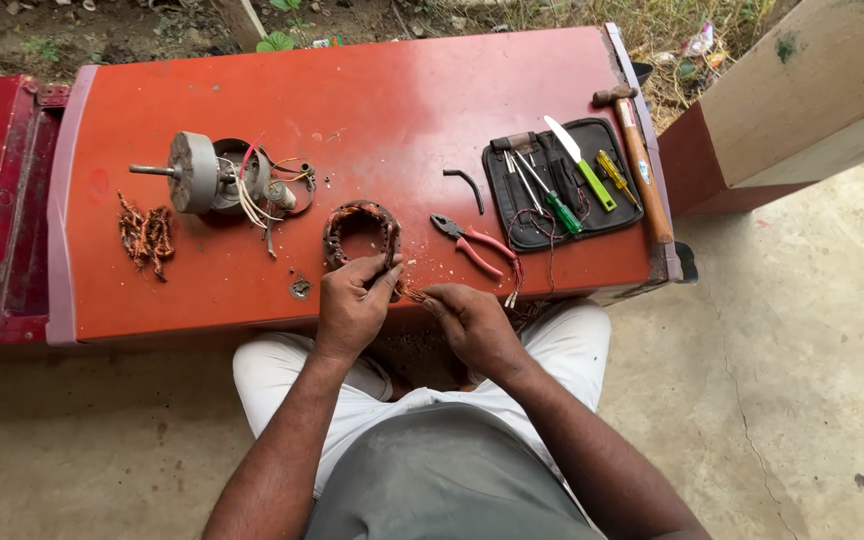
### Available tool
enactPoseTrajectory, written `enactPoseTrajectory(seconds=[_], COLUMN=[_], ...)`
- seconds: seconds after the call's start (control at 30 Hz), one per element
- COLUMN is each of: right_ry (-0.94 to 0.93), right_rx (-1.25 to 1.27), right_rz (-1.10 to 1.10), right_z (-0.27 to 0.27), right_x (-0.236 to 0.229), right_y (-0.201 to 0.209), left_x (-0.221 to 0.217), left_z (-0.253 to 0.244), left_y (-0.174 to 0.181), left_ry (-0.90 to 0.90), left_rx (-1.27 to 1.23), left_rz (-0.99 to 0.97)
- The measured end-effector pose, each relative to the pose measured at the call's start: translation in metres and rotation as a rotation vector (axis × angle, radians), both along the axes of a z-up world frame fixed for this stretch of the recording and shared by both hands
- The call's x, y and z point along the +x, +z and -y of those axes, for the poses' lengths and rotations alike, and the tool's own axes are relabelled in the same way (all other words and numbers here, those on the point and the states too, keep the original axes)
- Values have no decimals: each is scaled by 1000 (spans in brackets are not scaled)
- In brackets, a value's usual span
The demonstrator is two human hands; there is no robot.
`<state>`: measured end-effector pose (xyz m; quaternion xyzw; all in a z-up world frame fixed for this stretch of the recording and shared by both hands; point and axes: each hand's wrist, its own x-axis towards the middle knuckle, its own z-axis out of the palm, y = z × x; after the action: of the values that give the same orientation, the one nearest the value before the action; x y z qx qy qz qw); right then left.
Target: The recorder is shown using pliers and hands to extract copper wiring from a motor's stator coil.
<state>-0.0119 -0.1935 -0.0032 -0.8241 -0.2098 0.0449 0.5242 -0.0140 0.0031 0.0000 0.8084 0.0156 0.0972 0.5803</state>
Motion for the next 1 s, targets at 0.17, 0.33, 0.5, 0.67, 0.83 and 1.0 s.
enactPoseTrajectory(seconds=[0.17, 0.33, 0.5, 0.67, 0.83, 1.0], right_ry=[16, 22, 58, 78, 72, 4], right_rx=[28, 195, 434, 433, 425, 677], right_rz=[-31, -254, -459, -471, -483, -633], right_z=[4, 7, 10, 13, 21, 29], right_x=[13, 21, 21, 25, 27, 28], right_y=[-3, -9, -13, -11, -25, -25], left_x=[-3, -7, -8, -6, -4, -9], left_z=[8, 9, 9, 5, 4, -16], left_y=[6, 22, 27, 12, 15, 28], left_ry=[-35, -49, -87, -147, -186, -370], left_rx=[268, 364, 315, 338, 327, -273], left_rz=[126, 133, 41, 36, -99, -168])
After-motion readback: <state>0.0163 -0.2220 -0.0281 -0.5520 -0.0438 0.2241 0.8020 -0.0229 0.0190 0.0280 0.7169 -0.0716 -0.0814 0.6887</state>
